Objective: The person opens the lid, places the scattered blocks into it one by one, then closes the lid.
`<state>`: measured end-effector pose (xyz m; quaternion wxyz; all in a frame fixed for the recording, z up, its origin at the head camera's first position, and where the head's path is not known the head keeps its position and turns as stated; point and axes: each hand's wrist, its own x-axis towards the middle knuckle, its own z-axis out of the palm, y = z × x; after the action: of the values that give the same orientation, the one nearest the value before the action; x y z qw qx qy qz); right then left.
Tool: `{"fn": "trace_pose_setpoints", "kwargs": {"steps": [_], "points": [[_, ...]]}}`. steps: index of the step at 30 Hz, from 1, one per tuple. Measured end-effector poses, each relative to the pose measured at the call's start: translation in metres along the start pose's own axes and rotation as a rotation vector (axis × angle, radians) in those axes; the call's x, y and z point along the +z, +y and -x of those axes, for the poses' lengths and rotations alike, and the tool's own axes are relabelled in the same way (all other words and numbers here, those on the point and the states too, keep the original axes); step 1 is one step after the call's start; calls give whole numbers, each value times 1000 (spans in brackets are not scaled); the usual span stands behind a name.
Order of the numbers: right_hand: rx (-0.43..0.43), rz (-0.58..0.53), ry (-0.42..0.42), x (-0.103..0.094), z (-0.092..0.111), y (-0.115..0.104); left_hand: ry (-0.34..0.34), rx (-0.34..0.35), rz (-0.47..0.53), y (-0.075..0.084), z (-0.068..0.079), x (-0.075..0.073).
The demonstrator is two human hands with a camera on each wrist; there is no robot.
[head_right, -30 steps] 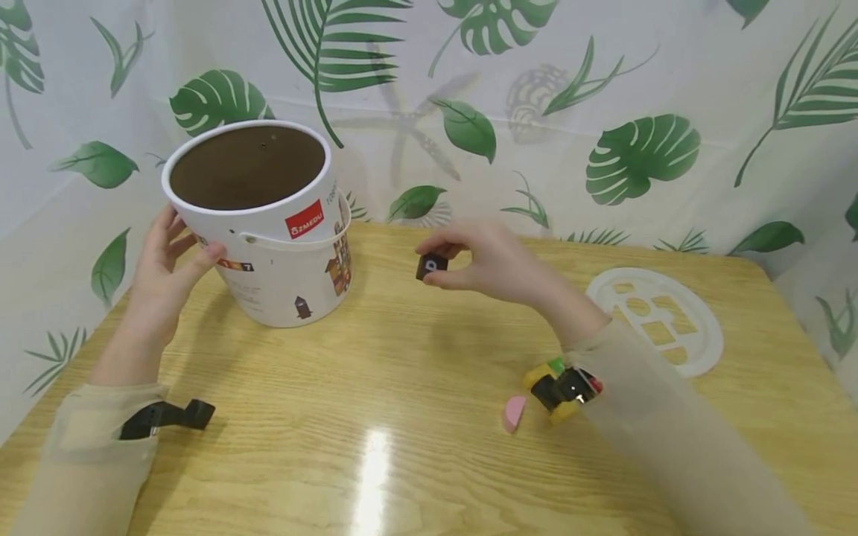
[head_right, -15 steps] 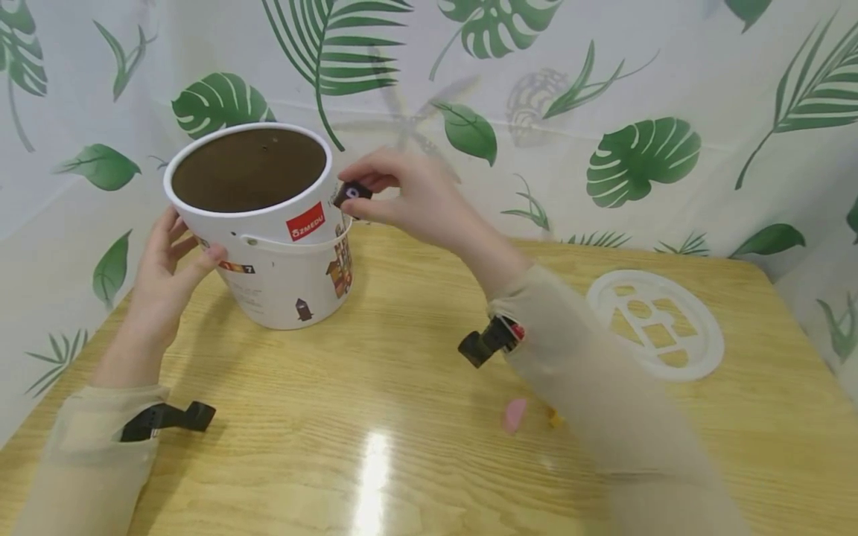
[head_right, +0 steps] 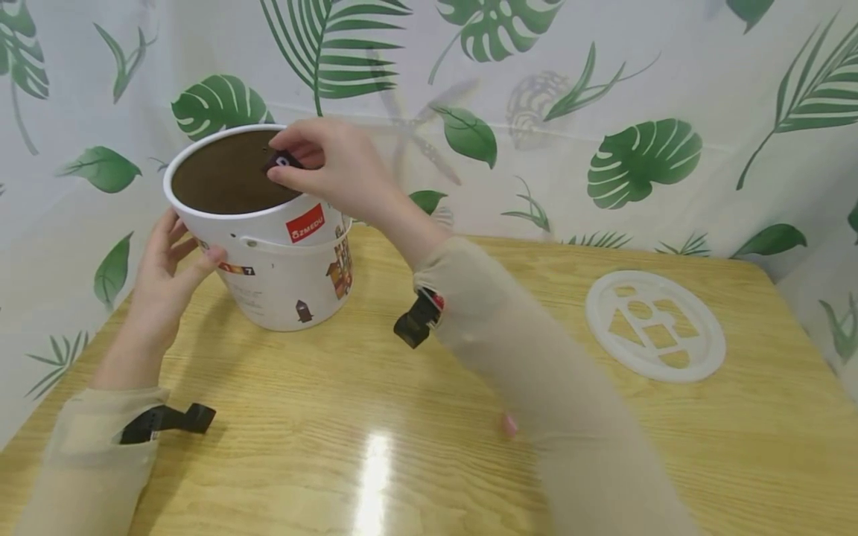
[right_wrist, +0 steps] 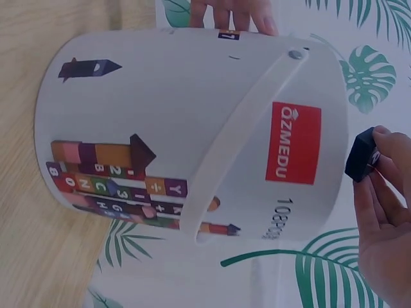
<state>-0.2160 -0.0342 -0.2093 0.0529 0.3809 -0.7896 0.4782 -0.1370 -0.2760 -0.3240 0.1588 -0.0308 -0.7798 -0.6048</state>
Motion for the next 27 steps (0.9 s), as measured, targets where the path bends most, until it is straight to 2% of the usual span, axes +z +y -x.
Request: {"fn": "trace_pose_setpoints", "kwargs": {"steps": [7, 17, 27], "points": [[-5, -9, -31, 11, -8, -1, -8, -23, -10, 4, -1, 0], [45, 91, -76, 21, -12, 9, -8, -28, -5, 5, 1, -1], [71, 91, -57, 21, -11, 12, -5, -6, -7, 3, -1, -1]]}}
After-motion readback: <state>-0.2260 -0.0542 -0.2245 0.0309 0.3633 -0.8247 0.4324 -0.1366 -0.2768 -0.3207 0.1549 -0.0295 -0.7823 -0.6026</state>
